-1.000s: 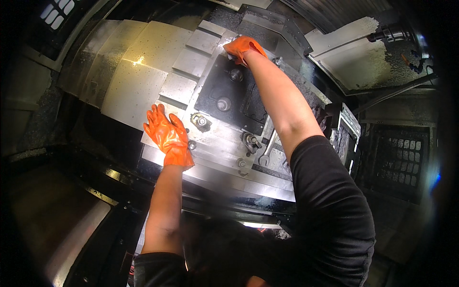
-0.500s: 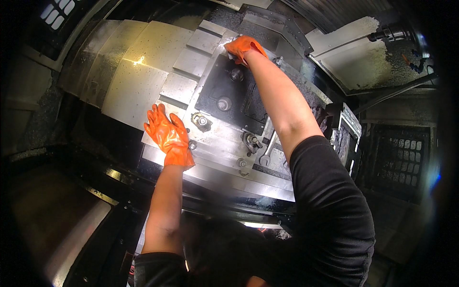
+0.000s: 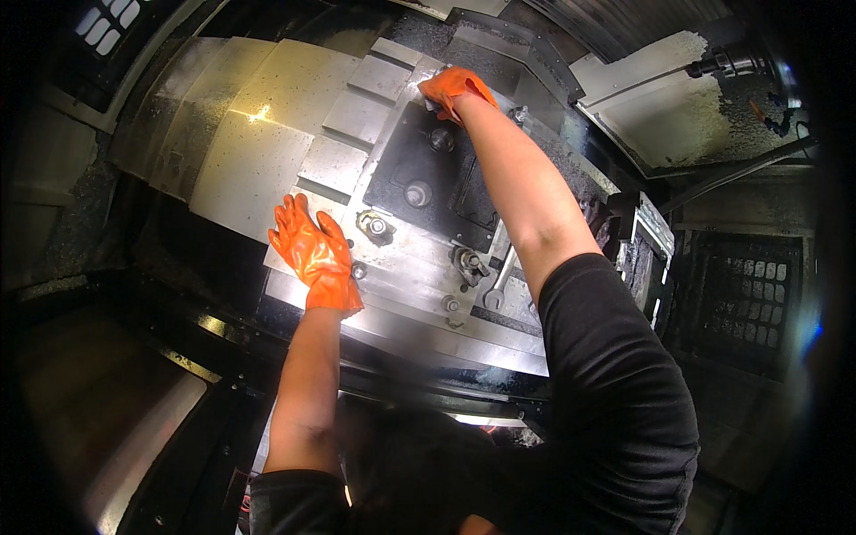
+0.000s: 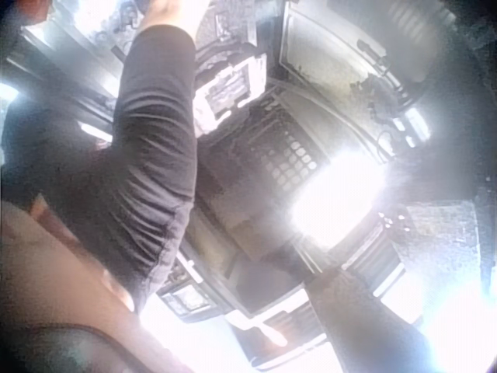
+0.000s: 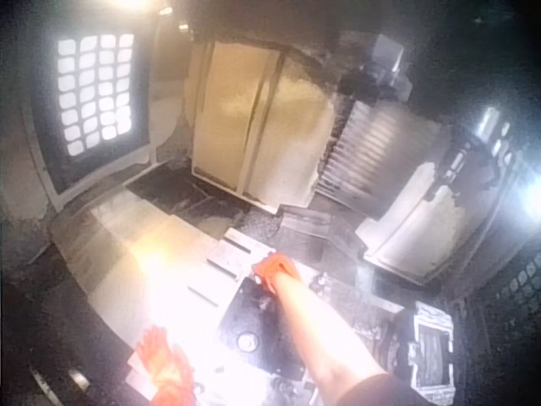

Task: The person cleans a metal plate with a cloth and air nozzle, then places it on a machine bed and secures it with bolts using a wrench. The person then cleans another metal plate and places it on the machine bed.

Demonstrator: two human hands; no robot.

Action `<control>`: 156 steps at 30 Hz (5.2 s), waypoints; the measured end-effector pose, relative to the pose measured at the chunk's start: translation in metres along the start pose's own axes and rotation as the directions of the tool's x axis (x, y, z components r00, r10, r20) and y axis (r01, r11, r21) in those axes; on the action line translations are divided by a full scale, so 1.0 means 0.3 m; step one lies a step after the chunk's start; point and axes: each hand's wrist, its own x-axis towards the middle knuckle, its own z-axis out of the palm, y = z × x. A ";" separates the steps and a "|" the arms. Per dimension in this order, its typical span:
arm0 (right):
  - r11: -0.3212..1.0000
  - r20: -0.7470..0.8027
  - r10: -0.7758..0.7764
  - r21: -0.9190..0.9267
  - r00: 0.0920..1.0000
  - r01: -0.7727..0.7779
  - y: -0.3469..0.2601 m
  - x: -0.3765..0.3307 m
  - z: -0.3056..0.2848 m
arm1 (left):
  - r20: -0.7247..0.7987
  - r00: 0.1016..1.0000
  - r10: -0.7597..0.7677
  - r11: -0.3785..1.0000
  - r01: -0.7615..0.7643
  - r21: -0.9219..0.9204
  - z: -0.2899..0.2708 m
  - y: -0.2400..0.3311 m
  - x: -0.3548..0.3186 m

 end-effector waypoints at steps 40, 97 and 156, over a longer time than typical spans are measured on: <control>0.841 0.198 -0.190 -0.473 0.962 0.264 0.015 -0.003 -0.091 | -0.015 1.000 0.017 1.000 -0.017 0.000 -0.008 0.018 0.004; 0.923 -0.043 -0.338 0.182 0.940 0.340 -0.094 -0.913 0.142 | 0.161 0.940 0.302 0.952 -0.288 -0.103 -0.172 0.116 -0.136; 0.816 0.090 -0.015 0.577 0.996 -0.040 -0.044 -0.931 0.255 | -0.066 0.974 0.219 0.922 -0.228 -0.312 -0.036 0.100 -0.184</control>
